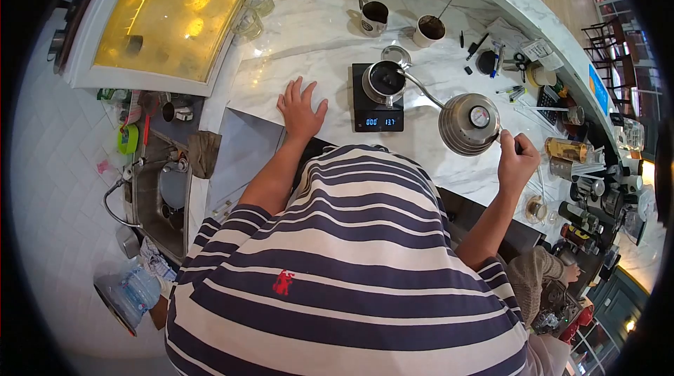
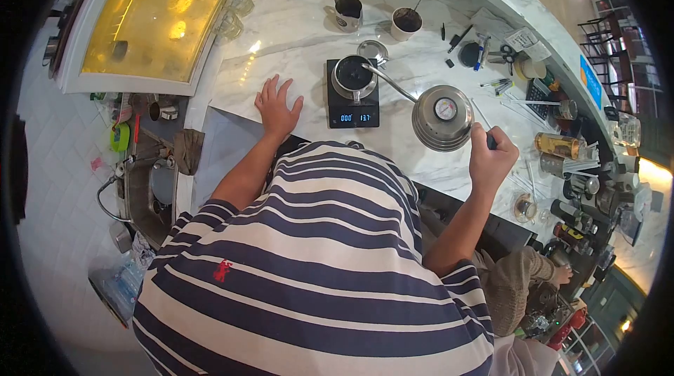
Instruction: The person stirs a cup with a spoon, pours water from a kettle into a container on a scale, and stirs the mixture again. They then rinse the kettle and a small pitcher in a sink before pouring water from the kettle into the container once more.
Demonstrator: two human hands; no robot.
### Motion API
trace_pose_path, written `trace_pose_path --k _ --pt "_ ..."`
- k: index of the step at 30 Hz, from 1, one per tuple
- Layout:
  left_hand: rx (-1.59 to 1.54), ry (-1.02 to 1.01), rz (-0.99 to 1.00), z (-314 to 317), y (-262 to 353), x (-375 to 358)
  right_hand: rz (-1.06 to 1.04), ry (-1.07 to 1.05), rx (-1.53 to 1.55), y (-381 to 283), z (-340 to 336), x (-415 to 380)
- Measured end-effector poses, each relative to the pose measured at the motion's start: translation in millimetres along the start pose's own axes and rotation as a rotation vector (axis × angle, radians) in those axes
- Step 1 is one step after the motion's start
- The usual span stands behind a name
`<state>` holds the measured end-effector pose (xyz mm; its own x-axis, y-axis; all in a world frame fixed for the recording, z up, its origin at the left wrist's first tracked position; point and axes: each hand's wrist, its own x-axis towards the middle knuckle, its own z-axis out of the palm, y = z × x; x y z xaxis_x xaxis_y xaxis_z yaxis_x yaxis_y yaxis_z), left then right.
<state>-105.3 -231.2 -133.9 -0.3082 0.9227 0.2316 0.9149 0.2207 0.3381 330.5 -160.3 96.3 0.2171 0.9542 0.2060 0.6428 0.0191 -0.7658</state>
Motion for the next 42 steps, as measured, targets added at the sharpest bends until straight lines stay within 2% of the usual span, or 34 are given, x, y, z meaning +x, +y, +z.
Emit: trace_pose_path --k 16,26,30,35,42 --pt "-0.015 -0.007 0.006 -3 1 1 0.128 -0.067 0.248 14 12 1" --pt "-0.020 -0.021 -0.002 0 -2 1 0.181 0.048 0.354 43 26 9" --pt "-0.032 -0.022 -0.005 0 0 4 0.171 0.090 0.321 71 50 16" --pt "0.006 0.007 -0.036 -2 5 19 0.290 0.127 0.418 96 84 23" --pt "-0.040 0.021 -0.005 6 9 51 0.324 0.103 0.480 113 118 34"
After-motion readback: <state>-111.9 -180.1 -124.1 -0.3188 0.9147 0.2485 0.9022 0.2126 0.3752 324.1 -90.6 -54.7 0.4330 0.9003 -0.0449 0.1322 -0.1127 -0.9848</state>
